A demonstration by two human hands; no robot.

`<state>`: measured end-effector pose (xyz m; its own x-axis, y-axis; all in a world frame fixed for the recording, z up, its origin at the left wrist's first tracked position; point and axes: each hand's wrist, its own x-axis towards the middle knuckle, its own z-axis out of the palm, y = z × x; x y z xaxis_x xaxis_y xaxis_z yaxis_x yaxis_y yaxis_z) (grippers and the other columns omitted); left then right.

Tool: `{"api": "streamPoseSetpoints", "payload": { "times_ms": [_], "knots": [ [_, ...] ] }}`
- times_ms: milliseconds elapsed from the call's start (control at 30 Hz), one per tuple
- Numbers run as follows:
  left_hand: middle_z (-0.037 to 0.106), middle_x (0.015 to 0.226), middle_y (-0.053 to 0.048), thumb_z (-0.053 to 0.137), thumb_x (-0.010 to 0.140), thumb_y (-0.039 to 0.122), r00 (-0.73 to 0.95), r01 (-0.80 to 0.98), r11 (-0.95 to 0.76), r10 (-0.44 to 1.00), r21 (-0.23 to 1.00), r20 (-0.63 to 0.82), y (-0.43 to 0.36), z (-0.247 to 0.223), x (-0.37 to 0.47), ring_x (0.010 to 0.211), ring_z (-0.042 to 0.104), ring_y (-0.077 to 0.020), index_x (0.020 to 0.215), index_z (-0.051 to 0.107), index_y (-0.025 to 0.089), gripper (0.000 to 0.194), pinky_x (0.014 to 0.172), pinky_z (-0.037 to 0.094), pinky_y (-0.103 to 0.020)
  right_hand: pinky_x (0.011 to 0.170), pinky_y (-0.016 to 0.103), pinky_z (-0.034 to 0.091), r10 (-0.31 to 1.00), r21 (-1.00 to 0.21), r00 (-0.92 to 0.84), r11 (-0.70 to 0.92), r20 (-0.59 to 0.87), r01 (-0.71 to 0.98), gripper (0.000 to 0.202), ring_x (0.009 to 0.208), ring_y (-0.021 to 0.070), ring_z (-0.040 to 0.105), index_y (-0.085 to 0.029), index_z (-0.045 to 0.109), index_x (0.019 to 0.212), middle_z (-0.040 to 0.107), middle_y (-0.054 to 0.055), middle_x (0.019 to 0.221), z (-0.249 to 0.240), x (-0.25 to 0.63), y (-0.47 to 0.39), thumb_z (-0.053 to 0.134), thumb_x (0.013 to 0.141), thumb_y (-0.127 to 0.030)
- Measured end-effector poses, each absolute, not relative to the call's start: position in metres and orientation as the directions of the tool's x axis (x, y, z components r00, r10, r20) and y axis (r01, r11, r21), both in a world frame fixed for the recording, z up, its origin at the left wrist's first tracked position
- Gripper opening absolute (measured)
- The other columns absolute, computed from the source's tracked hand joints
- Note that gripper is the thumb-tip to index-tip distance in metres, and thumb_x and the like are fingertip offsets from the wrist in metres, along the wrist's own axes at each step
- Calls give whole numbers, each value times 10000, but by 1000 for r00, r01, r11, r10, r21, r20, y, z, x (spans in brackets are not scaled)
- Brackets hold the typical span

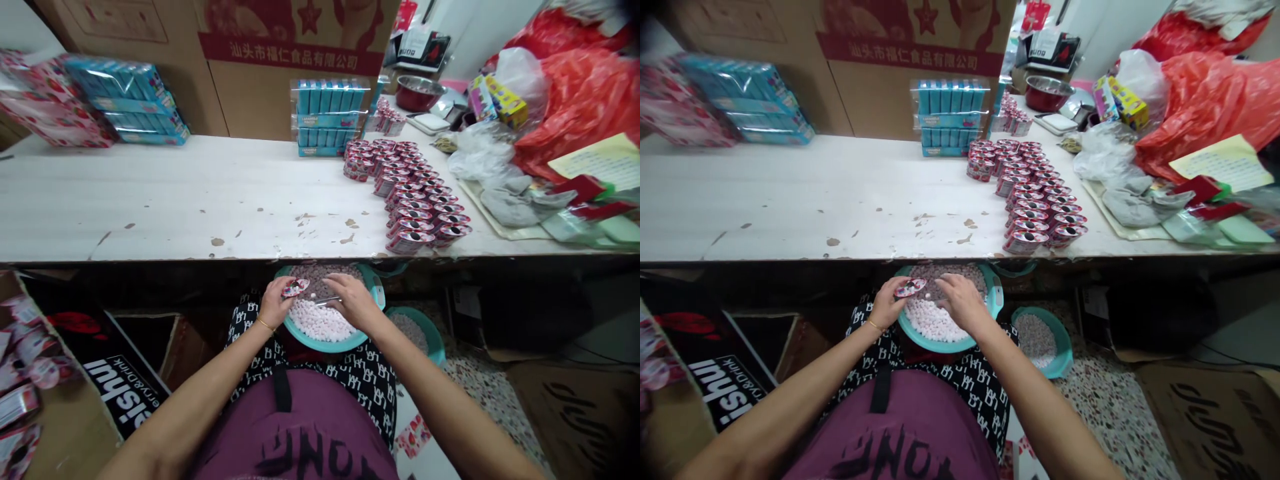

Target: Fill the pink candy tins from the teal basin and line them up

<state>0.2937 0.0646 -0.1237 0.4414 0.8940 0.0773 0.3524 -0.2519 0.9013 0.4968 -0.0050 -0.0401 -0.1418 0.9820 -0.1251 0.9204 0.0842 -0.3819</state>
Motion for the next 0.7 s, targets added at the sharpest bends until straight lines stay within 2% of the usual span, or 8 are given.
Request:
{"api": "streamPoseSetpoints", "payload": {
  "times_ms": [100, 200, 300, 400, 500, 567, 633, 700],
  "knots": [
    [592, 1027, -67, 613, 661, 213, 388, 205, -34, 921, 978, -50, 63, -118, 300, 942, 563, -199, 1023, 540, 168, 372, 864, 431, -360, 936, 396, 358, 987, -470, -154, 113, -49, 875, 547, 1141, 223, 398, -219, 413, 1255, 448, 101, 1258, -46, 481, 9, 584, 737, -255],
    [606, 1011, -75, 650, 645, 246, 436, 45, 106, 893, 993, -115, 60, -104, 315, 916, 582, -196, 1024, 524, 152, 410, 848, 453, -346, 940, 364, 363, 980, -545, -200, 160, -14, 823, 529, 1132, 199, 409, -232, 385, 1274, 452, 85, 1250, -38, 477, 20, 539, 769, -249],
    [575, 1082, -104, 659, 650, 259, 452, -71, 135, 887, 988, -88, 64, -78, 332, 984, 560, -216, 1064, 491, 155, 458, 858, 459, -354, 896, 307, 389, 952, -596, -305, 242, -6, 766, 475, 1058, 161, 463, -241, 396, 1268, 510, 66, 1170, -20, 492, 34, 480, 802, -213],
    [447, 1266, -107, 680, 635, 235, 415, -143, 90, 910, 986, -23, 76, -44, 329, 1132, 463, -233, 1194, 388, 222, 631, 868, 467, -344, 877, 293, 388, 963, -551, -268, 223, -1, 804, 448, 1015, 157, 479, -214, 430, 1241, 539, 73, 1109, -6, 528, 67, 466, 796, -183],
    [469, 1244, -80, 630, 692, 257, 261, -116, 26, 965, 993, 5, 91, -11, 294, 1063, 521, -214, 1198, 392, 266, 559, 866, 480, -372, 883, 306, 373, 993, -422, -113, 88, -35, 902, 435, 1004, 172, 489, -177, 492, 1177, 557, 88, 1082, -9, 580, 122, 483, 745, -125],
    [531, 1154, -46, 597, 719, 294, 53, -44, -28, 998, 999, 30, 99, 5, 251, 949, 579, -200, 1141, 444, 281, 449, 892, 464, -426, 877, 299, 374, 999, -343, -7, -8, -43, 939, 420, 993, 175, 501, -153, 521, 1142, 570, 97, 1077, -18, 611, 164, 486, 726, -109],
    [548, 1104, 18, 599, 717, 327, -170, 86, -50, 983, 995, 65, 105, 11, 197, 925, 582, -194, 1110, 456, 331, 419, 951, 406, -482, 891, 305, 365, 995, -274, 94, -85, 22, 958, 413, 1038, 188, 481, -140, 523, 1144, 541, 115, 1148, -25, 633, 198, 466, 737, -106],
    [524, 1117, 94, 577, 736, 362, -295, 246, 4, 953, 969, 71, 112, 5, 142, 995, 543, -193, 1120, 415, 409, 419, 1000, 325, -528, 930, 345, 333, 972, -212, 191, -159, 138, 964, 435, 1128, 217, 413, -138, 496, 1180, 459, 132, 1256, -26, 642, 217, 442, 750, -102]
  ]
}}
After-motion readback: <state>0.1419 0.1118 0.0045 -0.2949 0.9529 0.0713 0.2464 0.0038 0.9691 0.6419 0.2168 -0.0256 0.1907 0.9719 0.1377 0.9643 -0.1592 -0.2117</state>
